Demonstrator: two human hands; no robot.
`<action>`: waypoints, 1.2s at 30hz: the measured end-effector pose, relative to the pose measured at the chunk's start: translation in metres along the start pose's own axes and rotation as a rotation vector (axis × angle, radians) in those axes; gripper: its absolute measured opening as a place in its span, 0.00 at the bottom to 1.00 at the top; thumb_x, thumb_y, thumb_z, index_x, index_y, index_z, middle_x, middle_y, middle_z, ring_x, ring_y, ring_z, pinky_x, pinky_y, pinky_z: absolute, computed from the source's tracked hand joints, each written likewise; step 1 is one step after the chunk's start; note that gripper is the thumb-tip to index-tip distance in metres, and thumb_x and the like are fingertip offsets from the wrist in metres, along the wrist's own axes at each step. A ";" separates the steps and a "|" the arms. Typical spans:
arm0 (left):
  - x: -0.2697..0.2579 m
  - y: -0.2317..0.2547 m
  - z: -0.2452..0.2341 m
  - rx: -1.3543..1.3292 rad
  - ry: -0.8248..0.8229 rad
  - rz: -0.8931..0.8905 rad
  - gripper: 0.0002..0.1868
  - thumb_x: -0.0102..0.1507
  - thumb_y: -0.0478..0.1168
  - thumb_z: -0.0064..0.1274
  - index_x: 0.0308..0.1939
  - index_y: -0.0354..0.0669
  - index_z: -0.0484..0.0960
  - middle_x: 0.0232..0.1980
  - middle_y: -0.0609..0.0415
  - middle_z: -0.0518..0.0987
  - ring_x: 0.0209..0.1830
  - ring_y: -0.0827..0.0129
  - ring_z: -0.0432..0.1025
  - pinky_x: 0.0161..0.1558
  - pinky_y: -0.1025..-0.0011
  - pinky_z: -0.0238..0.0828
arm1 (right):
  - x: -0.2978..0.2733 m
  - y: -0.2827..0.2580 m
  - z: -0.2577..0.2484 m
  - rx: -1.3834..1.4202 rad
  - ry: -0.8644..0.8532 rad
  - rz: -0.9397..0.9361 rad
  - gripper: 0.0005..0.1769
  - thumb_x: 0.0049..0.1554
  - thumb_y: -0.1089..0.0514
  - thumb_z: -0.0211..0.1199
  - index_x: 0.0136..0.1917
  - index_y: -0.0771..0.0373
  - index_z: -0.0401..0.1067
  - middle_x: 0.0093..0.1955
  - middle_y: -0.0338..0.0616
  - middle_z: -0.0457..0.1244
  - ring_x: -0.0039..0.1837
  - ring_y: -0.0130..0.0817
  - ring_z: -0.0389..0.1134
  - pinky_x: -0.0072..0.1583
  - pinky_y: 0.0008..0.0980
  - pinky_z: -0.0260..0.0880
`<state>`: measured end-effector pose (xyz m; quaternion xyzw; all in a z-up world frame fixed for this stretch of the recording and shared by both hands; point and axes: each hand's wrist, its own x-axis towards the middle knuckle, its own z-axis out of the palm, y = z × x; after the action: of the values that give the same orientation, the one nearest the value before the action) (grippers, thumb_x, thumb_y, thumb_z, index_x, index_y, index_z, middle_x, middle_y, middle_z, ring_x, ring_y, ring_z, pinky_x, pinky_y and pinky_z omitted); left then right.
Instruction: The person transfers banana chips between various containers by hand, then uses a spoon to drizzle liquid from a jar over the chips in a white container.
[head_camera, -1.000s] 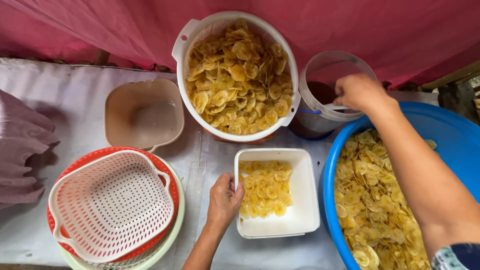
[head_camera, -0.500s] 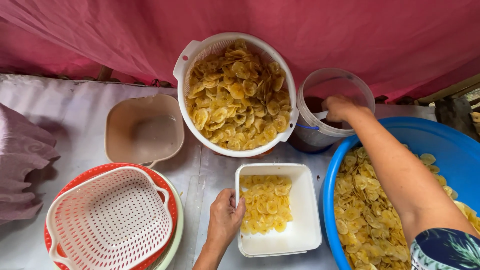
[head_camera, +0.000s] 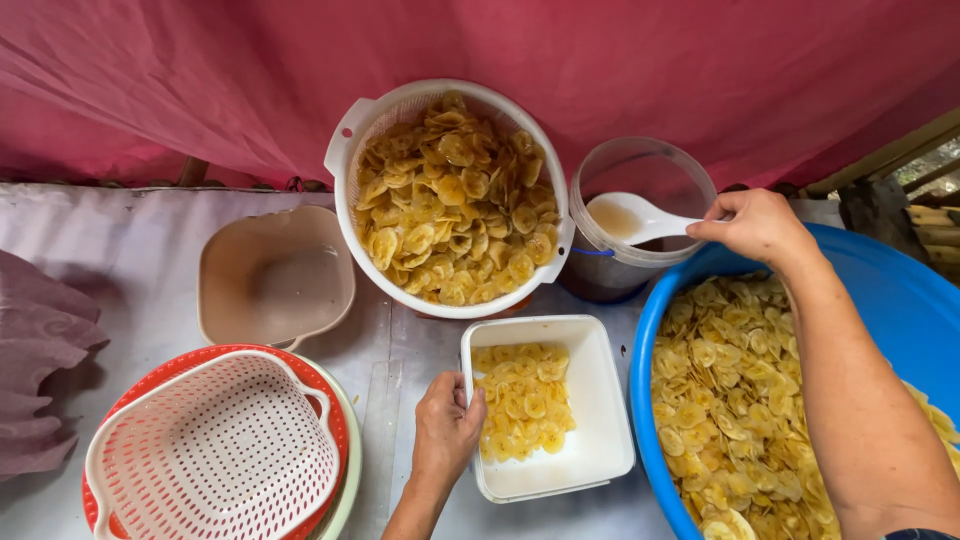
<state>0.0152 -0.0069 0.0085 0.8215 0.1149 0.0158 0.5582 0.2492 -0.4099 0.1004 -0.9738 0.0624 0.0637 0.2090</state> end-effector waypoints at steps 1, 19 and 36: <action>0.000 0.000 0.000 -0.003 -0.002 -0.004 0.08 0.59 0.34 0.59 0.36 0.32 0.78 0.28 0.50 0.75 0.23 0.69 0.68 0.27 0.68 0.70 | -0.001 0.005 0.001 0.082 -0.019 0.044 0.18 0.47 0.48 0.76 0.42 0.65 0.80 0.38 0.49 0.68 0.42 0.39 0.68 0.46 0.40 0.67; -0.007 -0.006 -0.003 -0.038 0.023 0.034 0.09 0.60 0.34 0.59 0.37 0.31 0.78 0.28 0.51 0.75 0.24 0.70 0.68 0.28 0.70 0.70 | -0.136 -0.067 0.025 -0.177 -0.134 -0.276 0.13 0.46 0.49 0.75 0.40 0.57 0.80 0.37 0.45 0.70 0.42 0.41 0.70 0.46 0.39 0.68; -0.003 -0.004 -0.007 -0.021 0.033 0.068 0.09 0.58 0.34 0.59 0.37 0.30 0.78 0.29 0.49 0.75 0.24 0.67 0.68 0.29 0.67 0.70 | -0.051 0.003 -0.023 0.280 -0.125 0.099 0.14 0.47 0.52 0.75 0.41 0.64 0.83 0.32 0.43 0.64 0.34 0.33 0.59 0.36 0.37 0.56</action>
<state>0.0109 0.0002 0.0081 0.8187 0.0960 0.0495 0.5639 0.2009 -0.4175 0.1278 -0.9251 0.1055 0.1249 0.3428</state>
